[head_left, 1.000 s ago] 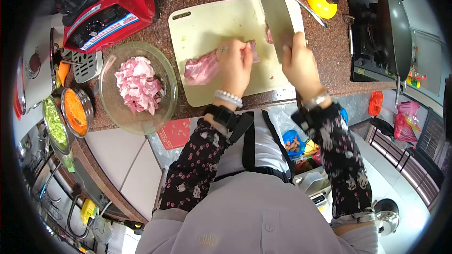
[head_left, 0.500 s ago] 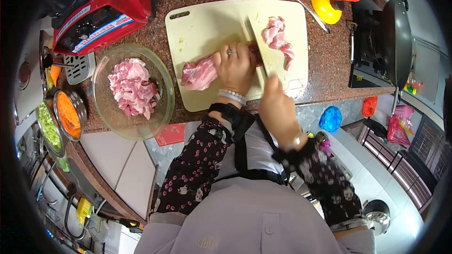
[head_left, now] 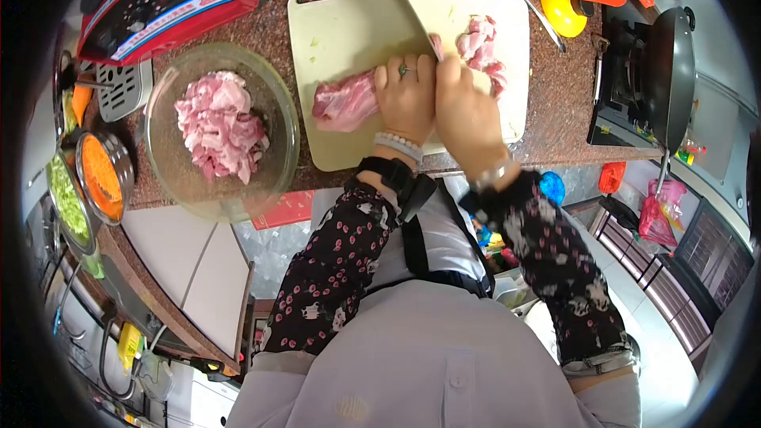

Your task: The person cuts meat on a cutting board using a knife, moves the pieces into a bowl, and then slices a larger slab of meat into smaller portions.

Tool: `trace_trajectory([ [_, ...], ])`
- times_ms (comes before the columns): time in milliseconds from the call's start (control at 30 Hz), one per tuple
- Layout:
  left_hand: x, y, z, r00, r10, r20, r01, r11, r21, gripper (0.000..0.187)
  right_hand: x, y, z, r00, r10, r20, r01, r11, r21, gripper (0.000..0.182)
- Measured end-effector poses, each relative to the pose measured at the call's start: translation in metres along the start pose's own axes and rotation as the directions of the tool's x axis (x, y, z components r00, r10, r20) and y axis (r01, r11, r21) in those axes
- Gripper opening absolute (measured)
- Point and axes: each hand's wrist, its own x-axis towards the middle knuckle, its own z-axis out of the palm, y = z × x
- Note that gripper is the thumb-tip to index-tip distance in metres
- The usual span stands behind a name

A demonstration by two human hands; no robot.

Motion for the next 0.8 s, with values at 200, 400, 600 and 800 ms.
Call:
trace_trajectory([
  [200,0.000,-0.002,0.005,0.999,0.015,-0.050,-0.014,1.000,0.018,0.006,-0.090,0.025,0.016,0.986,0.082,0.145,-0.099,0.989,0.111,0.019],
  [400,-0.002,-0.004,-0.002,1.000,-0.002,0.008,0.002,0.995,-0.104,0.009,-0.034,0.026,0.005,0.993,0.102,0.065,-0.113,0.974,0.194,0.018],
  [600,-0.003,-0.008,-0.001,0.996,0.042,-0.077,-0.057,0.976,-0.208,0.009,-0.027,0.026,-0.032,0.967,0.256,-0.006,-0.221,0.845,0.487,0.021],
  [800,-0.003,0.000,0.000,0.999,0.044,-0.021,-0.044,0.999,-0.001,0.009,-0.067,0.001,-0.022,0.964,0.197,0.181,-0.244,0.925,0.292,0.024],
])
